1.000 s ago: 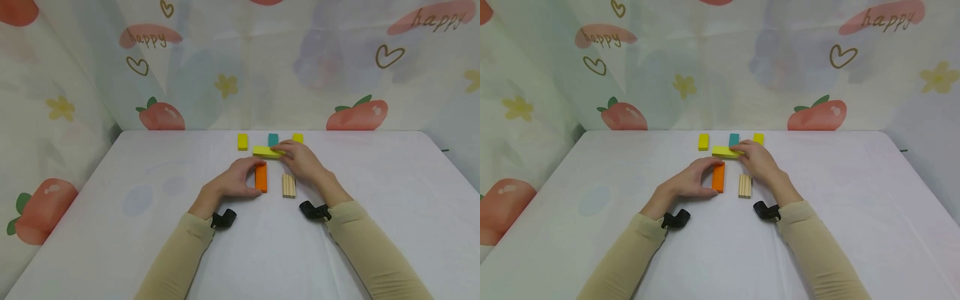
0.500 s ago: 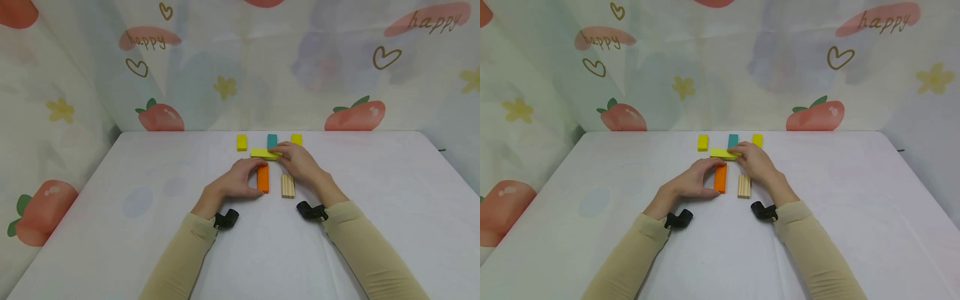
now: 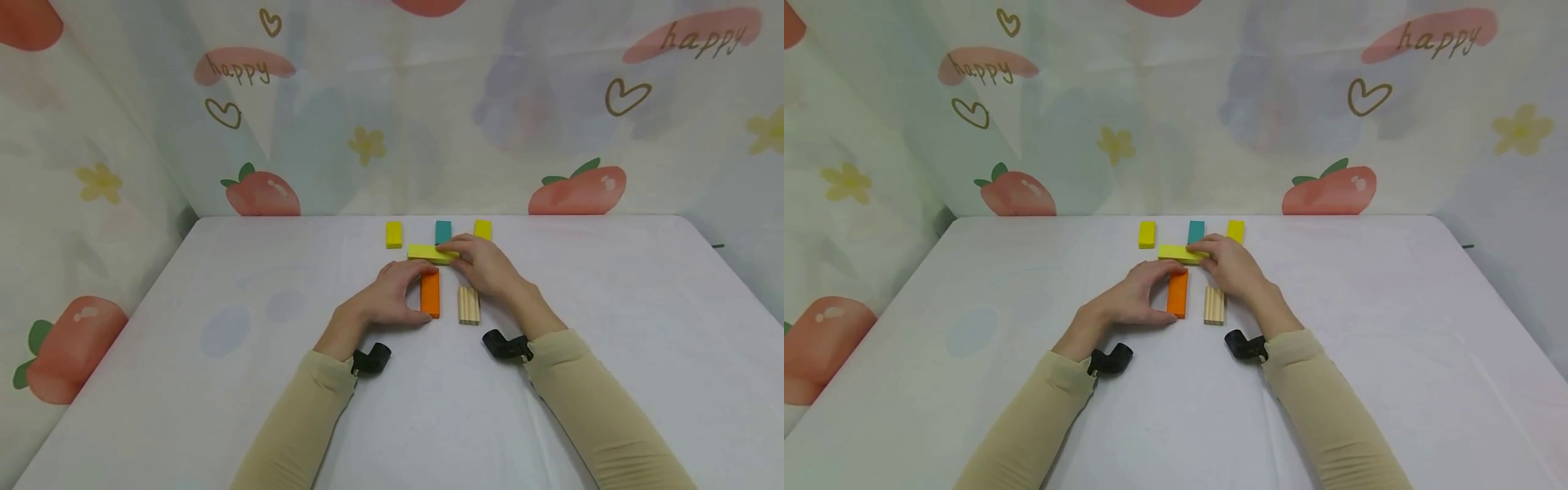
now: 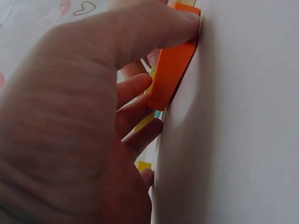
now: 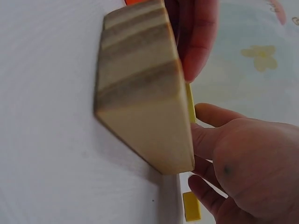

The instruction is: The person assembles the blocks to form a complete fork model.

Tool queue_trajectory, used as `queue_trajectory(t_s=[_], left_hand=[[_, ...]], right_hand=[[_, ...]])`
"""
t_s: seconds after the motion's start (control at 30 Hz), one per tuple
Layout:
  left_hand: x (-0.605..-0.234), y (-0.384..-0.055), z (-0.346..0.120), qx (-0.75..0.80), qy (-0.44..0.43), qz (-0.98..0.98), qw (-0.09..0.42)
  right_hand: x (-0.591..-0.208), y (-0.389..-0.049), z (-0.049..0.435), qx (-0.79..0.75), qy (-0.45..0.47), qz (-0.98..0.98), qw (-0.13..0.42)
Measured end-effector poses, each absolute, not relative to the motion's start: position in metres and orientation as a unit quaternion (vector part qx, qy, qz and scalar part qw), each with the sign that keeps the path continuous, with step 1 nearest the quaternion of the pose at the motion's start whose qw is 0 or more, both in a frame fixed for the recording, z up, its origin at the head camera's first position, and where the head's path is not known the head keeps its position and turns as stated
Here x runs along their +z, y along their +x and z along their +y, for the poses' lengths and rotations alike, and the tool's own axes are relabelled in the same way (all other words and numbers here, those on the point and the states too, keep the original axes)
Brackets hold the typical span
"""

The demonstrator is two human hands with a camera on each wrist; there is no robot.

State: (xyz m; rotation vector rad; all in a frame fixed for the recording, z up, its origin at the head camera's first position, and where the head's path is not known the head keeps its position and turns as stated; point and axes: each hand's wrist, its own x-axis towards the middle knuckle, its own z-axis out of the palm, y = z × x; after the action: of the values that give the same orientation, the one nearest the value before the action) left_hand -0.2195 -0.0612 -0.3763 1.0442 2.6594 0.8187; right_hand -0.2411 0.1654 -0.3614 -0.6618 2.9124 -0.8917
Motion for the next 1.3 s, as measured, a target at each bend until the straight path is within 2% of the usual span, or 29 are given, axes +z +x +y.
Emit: queue_trajectory(t_s=[0.97,1.3], left_hand=[[-0.379,-0.205,-0.059,0.272,0.32,0.903,0.092],[-0.378,-0.206,-0.06,0.286,0.339,0.894,0.071]], right_hand=[[-0.365,-0.236,0.166,-0.287,-0.196,0.937,0.031],[-0.363,-0.237,0.167,-0.295,-0.19,0.936,0.033]])
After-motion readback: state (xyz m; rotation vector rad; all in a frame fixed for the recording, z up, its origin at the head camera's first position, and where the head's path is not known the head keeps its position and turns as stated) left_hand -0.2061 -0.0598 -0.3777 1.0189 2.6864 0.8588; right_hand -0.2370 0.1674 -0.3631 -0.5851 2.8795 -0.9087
